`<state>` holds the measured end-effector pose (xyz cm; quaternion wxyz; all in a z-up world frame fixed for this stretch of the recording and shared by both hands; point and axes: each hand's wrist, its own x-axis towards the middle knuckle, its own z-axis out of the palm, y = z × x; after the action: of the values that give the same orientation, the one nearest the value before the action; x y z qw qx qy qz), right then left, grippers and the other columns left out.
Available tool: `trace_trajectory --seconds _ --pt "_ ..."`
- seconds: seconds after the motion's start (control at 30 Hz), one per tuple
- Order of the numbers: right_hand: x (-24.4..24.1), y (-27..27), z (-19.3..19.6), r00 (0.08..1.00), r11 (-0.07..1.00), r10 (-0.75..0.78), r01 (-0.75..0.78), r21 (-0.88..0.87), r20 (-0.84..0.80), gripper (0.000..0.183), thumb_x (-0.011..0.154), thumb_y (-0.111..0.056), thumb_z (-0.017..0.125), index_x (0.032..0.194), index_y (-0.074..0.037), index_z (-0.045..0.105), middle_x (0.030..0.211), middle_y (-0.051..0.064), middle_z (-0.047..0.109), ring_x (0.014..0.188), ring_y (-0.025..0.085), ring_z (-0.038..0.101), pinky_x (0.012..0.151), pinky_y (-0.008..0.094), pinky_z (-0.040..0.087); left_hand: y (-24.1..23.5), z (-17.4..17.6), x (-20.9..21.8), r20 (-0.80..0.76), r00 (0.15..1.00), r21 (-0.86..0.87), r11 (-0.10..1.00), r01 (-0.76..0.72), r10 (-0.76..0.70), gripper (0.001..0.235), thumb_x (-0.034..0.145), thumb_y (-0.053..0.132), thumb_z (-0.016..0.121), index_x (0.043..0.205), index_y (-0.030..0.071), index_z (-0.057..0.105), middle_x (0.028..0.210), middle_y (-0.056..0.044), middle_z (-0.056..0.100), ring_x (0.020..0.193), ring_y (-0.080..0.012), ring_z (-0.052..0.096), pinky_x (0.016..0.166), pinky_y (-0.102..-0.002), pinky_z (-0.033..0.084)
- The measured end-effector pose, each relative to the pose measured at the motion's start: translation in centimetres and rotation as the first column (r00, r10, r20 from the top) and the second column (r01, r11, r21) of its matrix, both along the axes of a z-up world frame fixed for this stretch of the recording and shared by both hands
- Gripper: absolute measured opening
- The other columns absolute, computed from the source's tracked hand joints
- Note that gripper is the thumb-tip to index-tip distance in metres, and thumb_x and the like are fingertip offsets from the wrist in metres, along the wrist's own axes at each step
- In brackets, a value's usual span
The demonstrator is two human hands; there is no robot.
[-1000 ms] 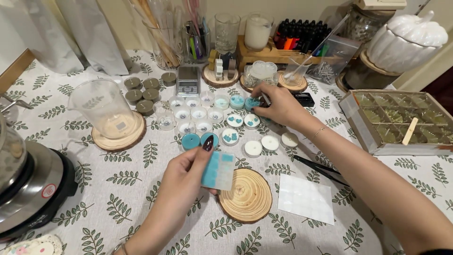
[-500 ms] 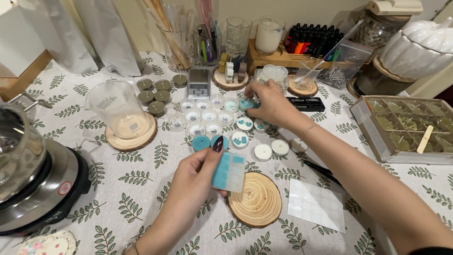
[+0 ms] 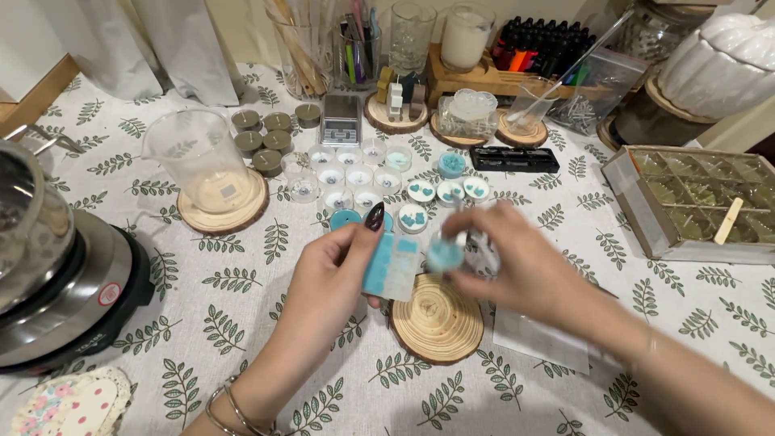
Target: The person uses a small metal tool to scrape and smooth the surface of a light blue wax block. They then use the tool to apply wax to a small teal candle on a wooden coaster, smoothing the top. The person continues to manipulate the wax block and the candle, occasionally using a brush-like tool to clean or smooth the wax.
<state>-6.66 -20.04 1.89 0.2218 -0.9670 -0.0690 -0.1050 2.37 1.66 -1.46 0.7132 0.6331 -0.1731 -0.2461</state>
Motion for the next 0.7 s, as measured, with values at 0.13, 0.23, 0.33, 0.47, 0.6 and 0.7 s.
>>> trace_trajectory --seconds 0.13,0.23,0.33,0.47,0.6,0.7 --pt "-3.4 2.5 -1.6 0.998 0.998 0.029 -0.026 0.064 -0.047 0.049 0.072 -0.022 0.085 0.115 -0.009 0.066 0.1 0.004 0.072 0.093 0.02 0.061 0.082 0.036 0.056 0.0 -0.2 -0.1 0.079 0.997 0.048 0.999 0.009 -0.013 0.04 0.1 0.036 0.055 0.091 0.001 0.073 0.066 0.0 0.065 0.051 -0.006 0.055 0.046 -0.023 0.046" --pt "-4.1 2.7 -2.3 0.997 0.994 0.081 -0.081 0.077 0.003 0.049 0.074 -0.024 0.085 0.116 -0.007 0.066 0.099 0.005 0.072 0.096 0.02 0.061 0.084 0.036 0.056 0.0 -0.4 -0.1 0.116 0.993 0.066 0.998 0.004 -0.012 0.039 0.098 0.037 0.057 0.094 0.002 0.075 0.066 0.0 0.065 0.051 -0.0055 0.055 0.045 -0.023 0.045" --pt "-4.4 1.9 -2.6 0.992 0.988 0.125 -0.125 0.096 0.009 0.053 0.077 -0.028 0.085 0.121 -0.006 0.065 0.104 0.005 0.071 0.097 0.02 0.06 0.086 0.035 0.054 0.0 -0.5 -0.1 0.121 0.993 0.073 0.997 0.007 -0.015 0.043 0.099 0.04 0.056 0.093 0.002 0.075 0.064 0.0 0.063 0.05 -0.0056 0.054 0.045 -0.022 0.044" --pt "-5.7 -0.3 -2.0 0.986 0.985 0.071 -0.094 0.146 0.152 0.027 0.091 -0.013 0.069 0.118 -0.006 0.069 0.107 0.005 0.077 0.1 0.016 0.072 0.09 0.034 0.058 0.0 -0.4 -0.2 0.13 0.991 0.071 0.997 0.009 -0.018 0.045 0.1 0.041 0.057 0.092 0.0 0.075 0.065 0.0 0.065 0.052 -0.0049 0.055 0.047 -0.021 0.046" --pt "-7.0 -1.3 -2.2 0.994 0.689 -0.017 -0.064 0.722 0.105 0.036 0.105 -0.017 0.045 0.12 0.004 0.07 0.096 0.01 0.074 0.088 0.018 0.069 0.082 0.032 0.059 -0.1 0.3 -1.0 0.165 0.986 0.117 0.993 0.011 -0.031 0.041 0.098 0.038 0.06 0.096 0.001 0.077 0.067 0.0 0.066 0.053 -0.0042 0.056 0.047 -0.021 0.046" --pt "-7.5 -1.7 -2.4 0.995 0.562 0.056 -0.099 0.821 0.081 0.033 0.105 -0.014 0.052 0.123 0.007 0.071 0.096 0.011 0.072 0.085 0.017 0.068 0.076 0.031 0.059 0.0 1.2 -1.7 0.137 0.989 0.223 0.975 0.02 -0.051 0.036 0.093 0.036 0.061 0.101 0.005 0.076 0.066 0.001 0.067 0.05 -0.0059 0.061 0.042 -0.023 0.049"
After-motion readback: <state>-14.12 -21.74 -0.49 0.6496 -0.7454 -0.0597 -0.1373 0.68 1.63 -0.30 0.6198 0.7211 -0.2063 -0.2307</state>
